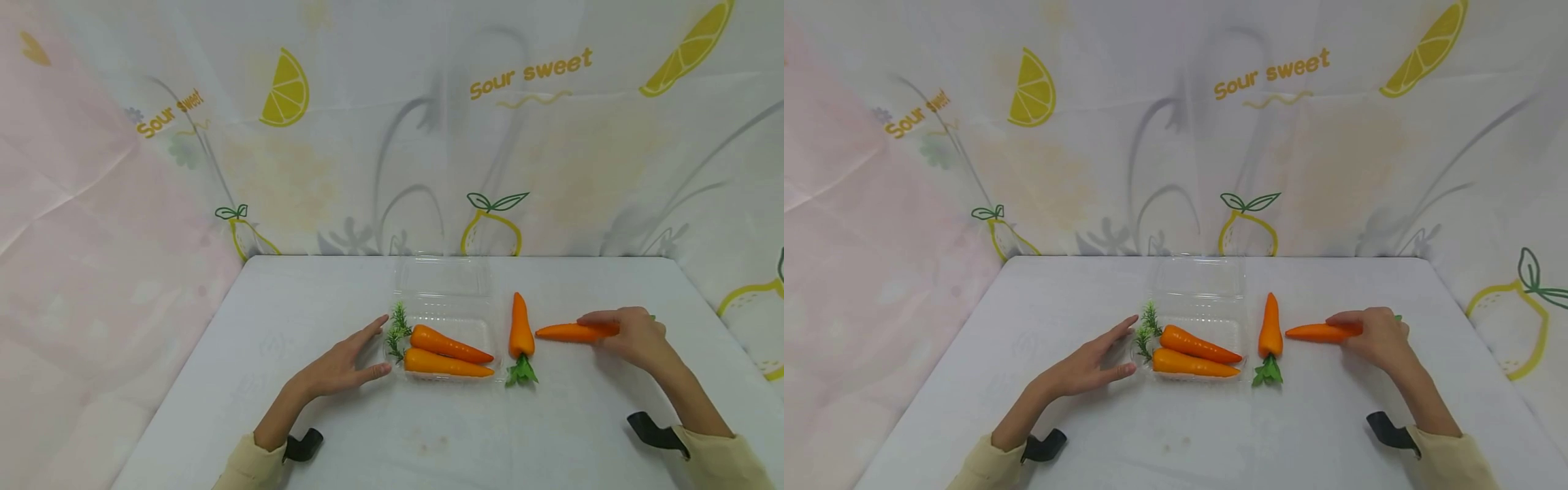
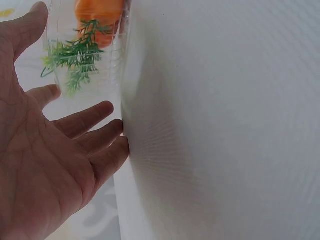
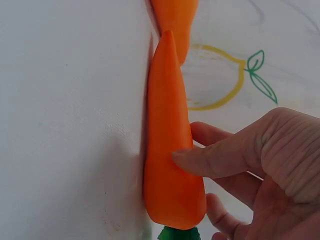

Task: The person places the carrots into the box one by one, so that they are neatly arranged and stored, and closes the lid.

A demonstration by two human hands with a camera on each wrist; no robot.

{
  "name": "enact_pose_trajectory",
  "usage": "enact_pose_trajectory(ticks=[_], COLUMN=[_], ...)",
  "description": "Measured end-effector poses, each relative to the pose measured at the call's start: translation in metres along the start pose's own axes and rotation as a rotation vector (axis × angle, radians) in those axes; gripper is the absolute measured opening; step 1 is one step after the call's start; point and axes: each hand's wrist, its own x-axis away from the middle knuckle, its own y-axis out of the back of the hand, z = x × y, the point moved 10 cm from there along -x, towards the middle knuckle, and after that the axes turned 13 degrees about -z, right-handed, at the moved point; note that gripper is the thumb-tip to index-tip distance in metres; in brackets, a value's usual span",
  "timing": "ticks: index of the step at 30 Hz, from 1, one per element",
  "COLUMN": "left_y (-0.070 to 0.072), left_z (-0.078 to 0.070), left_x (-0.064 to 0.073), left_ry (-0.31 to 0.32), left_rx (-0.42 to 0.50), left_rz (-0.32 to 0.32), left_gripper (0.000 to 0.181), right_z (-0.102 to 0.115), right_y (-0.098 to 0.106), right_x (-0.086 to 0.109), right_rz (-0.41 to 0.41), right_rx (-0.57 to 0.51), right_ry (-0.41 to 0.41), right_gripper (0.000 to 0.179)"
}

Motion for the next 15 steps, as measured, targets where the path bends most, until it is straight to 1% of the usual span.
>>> enact_pose_trajectory(ticks=[6,11,15], left_y=[0.0005,0.0003,0.0004], left_z=[-0.0019,-0.0024,-0.0021], left_x=[0.0003,0.0006,0.0008], left_ry=[-0.001,-0.005,-0.009], left_rx=[0.008,0.009,0.012], left_rz=[-0.002,-0.002,-0.004], left_gripper=[0.086,0.086,0.086], right_z=[0.0036,0.0075,0.0053], right_y=[0.0029,0.0057,0.0052], right_x=[0.0020,0.0038,0.0034], right_rz=[-0.046,-0.088,-0.097], right_rx=[0.003,-0.014,0.003], right_ry=[0.017,0.062,0.069], right_gripper=[0.030,0.033,0.033])
